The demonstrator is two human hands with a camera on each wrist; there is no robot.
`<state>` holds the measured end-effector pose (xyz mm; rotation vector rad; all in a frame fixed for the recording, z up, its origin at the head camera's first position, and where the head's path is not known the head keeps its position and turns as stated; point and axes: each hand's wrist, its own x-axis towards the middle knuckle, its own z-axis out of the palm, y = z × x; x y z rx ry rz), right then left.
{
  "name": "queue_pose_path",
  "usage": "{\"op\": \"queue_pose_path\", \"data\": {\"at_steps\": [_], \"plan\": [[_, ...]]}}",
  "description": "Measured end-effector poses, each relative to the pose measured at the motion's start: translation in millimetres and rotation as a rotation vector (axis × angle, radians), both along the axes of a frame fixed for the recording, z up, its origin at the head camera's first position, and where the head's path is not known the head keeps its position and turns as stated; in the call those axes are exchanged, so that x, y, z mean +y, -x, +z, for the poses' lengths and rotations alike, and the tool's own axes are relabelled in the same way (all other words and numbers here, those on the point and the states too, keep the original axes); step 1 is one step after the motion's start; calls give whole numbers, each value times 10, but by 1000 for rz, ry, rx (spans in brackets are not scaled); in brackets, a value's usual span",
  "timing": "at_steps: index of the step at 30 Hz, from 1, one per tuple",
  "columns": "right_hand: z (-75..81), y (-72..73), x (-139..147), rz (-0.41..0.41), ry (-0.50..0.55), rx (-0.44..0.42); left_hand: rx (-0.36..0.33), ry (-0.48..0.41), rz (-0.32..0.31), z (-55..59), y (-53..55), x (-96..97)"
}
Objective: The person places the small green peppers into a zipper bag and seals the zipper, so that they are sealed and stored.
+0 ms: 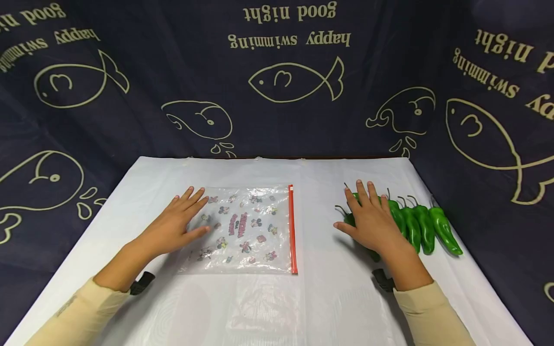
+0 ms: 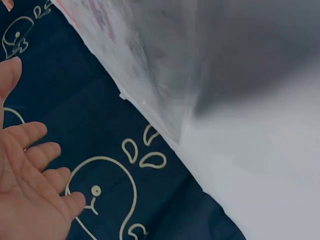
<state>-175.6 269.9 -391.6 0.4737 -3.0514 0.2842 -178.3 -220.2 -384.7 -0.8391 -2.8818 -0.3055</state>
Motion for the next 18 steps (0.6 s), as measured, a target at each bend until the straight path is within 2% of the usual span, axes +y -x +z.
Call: {"op": "queue_pose_path", "data": {"at_steps": [6, 13, 18], "plan": [[-24, -18, 21, 25, 36, -2, -21, -25, -63, 52, 46, 148], [-44, -33, 18, 69, 110, -12, -152, -46, -135, 97, 78, 374], [-41, -29, -15, 103, 211, -62, -202, -66, -165, 114, 101, 556]]}}
